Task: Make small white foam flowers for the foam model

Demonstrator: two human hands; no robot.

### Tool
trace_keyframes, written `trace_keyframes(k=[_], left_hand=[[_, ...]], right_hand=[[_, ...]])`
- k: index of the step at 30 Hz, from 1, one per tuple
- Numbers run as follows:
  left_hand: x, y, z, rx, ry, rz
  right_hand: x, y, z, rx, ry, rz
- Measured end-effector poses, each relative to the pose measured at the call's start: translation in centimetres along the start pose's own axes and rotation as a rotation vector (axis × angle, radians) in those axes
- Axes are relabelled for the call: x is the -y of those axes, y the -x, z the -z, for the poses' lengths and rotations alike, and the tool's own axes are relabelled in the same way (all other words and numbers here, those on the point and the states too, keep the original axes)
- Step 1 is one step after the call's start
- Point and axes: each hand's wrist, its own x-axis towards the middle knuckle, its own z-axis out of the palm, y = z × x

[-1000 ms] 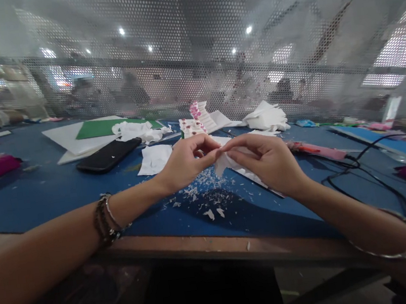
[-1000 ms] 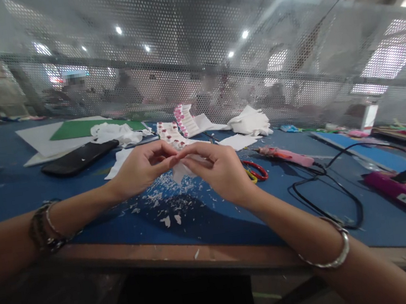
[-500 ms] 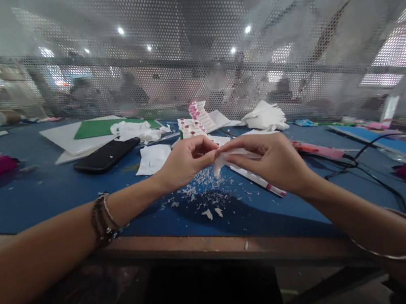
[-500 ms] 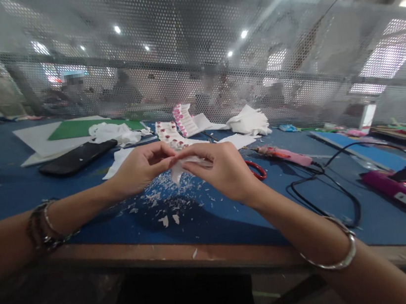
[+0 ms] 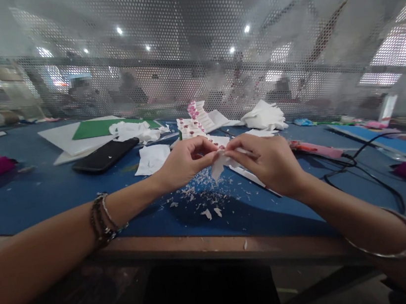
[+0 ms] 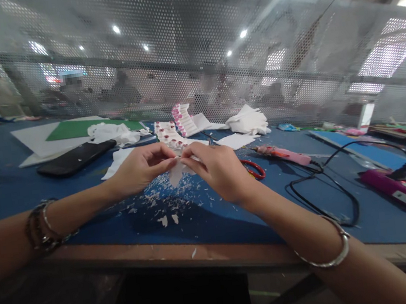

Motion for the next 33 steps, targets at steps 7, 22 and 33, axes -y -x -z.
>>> trace_keyframes(k=[7,22,33], left_hand=[[-0.1,0.02,0.04,-0.002,0.013,0.008],[-0.08,0.05,0.14,-0.006,0.024,0.01],[0.27,0.01,0.24,0.005,-0.006,0.016]], right_hand=[[-0.48,0.01,0.01,0.031,-0.001,0.087],[-0.28,0.23,-0.28,0.047,-0.37,-0.086],[-0.3,0.11,-0.05,0.097,-0.291,-0.08]])
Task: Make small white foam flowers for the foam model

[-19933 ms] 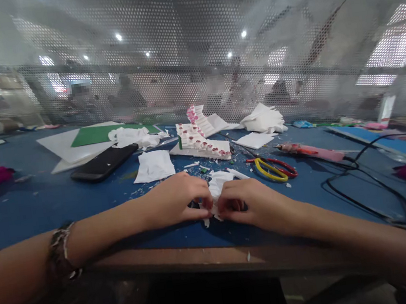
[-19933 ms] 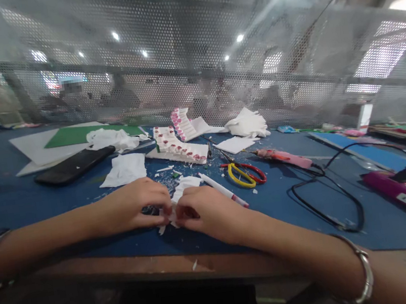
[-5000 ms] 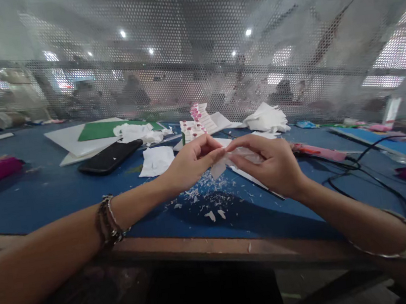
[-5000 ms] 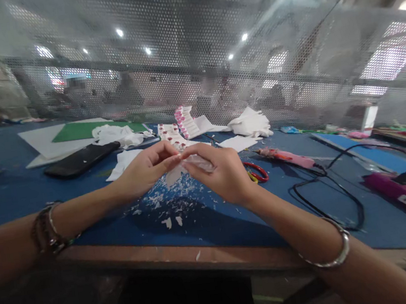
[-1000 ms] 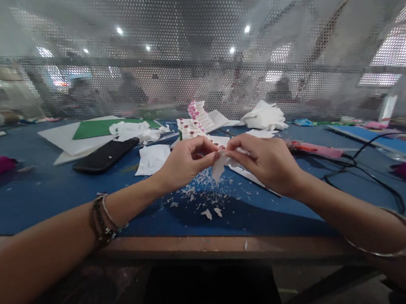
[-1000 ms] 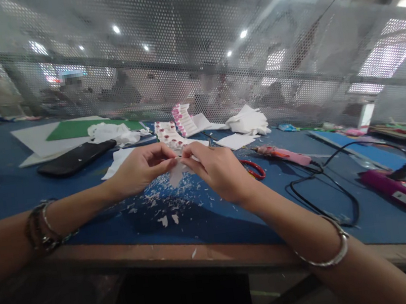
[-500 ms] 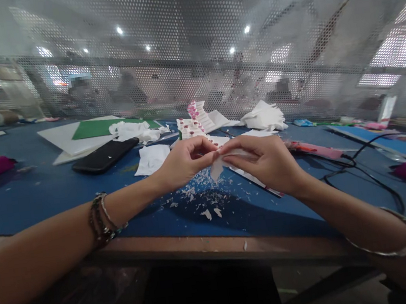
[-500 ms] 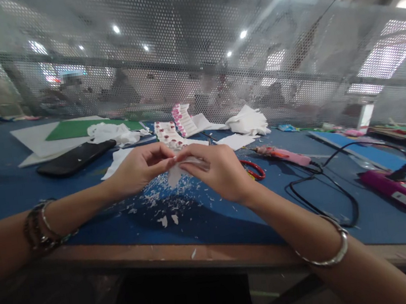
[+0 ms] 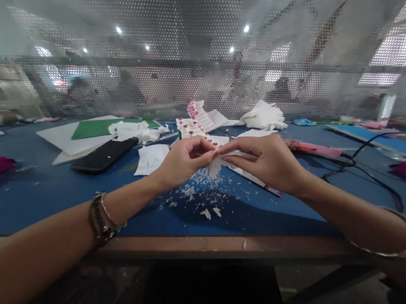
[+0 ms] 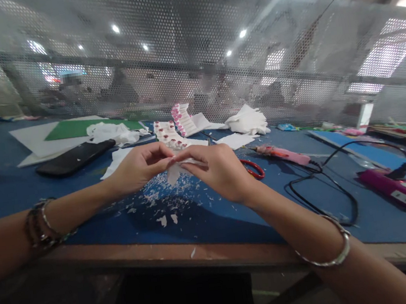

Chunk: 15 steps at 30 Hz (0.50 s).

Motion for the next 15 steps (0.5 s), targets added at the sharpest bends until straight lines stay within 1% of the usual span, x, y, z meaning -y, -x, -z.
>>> trace_keyframes(k=[5,9,15], left_hand=[[-0.41,0.01,-0.14,-0.002,0.015,-0.007],[-0.53,0.01,-0.24,-0.002,0.038,-0.019],[-0.44,0.05,-0.31,0.006,0.045,0.008]], right_hand=[[0.22,0.03,-0.19,-0.068,0.085,0.007],[0.31,0.0,-0.33,-0.096,0.106,0.015],[0.22,-0.05,-0.37,-0.149,0.138,0.017]])
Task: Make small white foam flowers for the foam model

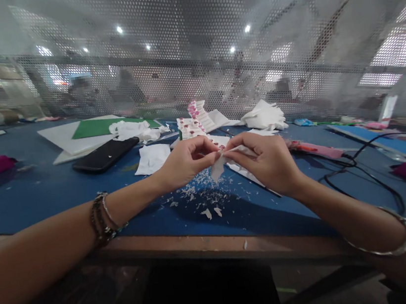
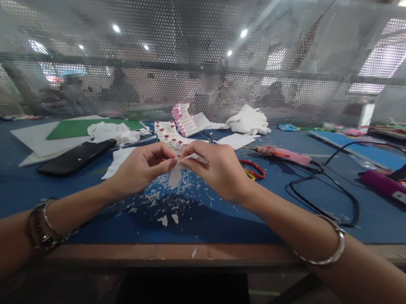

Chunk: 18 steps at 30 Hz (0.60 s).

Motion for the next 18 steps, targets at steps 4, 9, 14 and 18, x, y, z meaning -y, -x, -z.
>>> trace_keyframes(k=[4,9,14,18], left_hand=[[0.09,0.05,-0.03,0.0,-0.006,-0.022],[0.21,0.12,0.09,-0.016,-0.02,-0.063],[-0.01,0.18,-0.06,-0.041,0.008,-0.109],[-0.28,0.47,-0.33,-0.07,-0.035,-0.148]], right_hand=[[-0.01,-0.09,-0.13,0.013,-0.009,-0.029],[0.08,-0.01,-0.36,-0.008,-0.033,-0.082],[0.16,0.21,-0.46,-0.058,-0.056,-0.105],[0.16,0.32,-0.63,-0.112,-0.061,-0.083]])
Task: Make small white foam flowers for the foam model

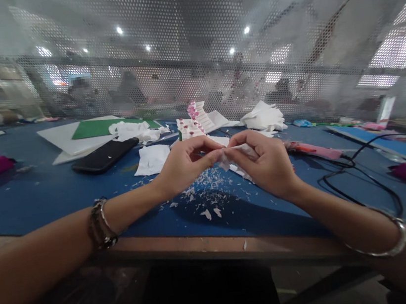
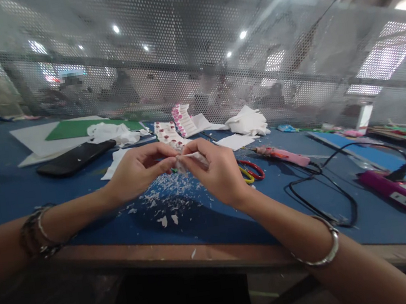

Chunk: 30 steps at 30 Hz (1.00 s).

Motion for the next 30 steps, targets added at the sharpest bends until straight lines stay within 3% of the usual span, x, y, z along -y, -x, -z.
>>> trace_keyframes(k=[9,16,23,30], left_hand=[[-0.4,0.2,0.3,-0.057,-0.305,-0.15],[-0.5,-0.4,0.3,0.016,0.061,0.045],[-0.6,-0.3,0.4,0.071,0.248,0.097],[-0.4,-0.3,0.2,0.03,0.312,0.125]], right_hand=[[0.0,0.1,-0.1,-0.007,-0.024,0.002],[-0.1,-0.9,1.0,0.102,-0.235,-0.108],[0.5,-0.8,0.4,0.157,-0.668,-0.277],[0.9,-0.6,0.0,0.171,-0.692,-0.297]])
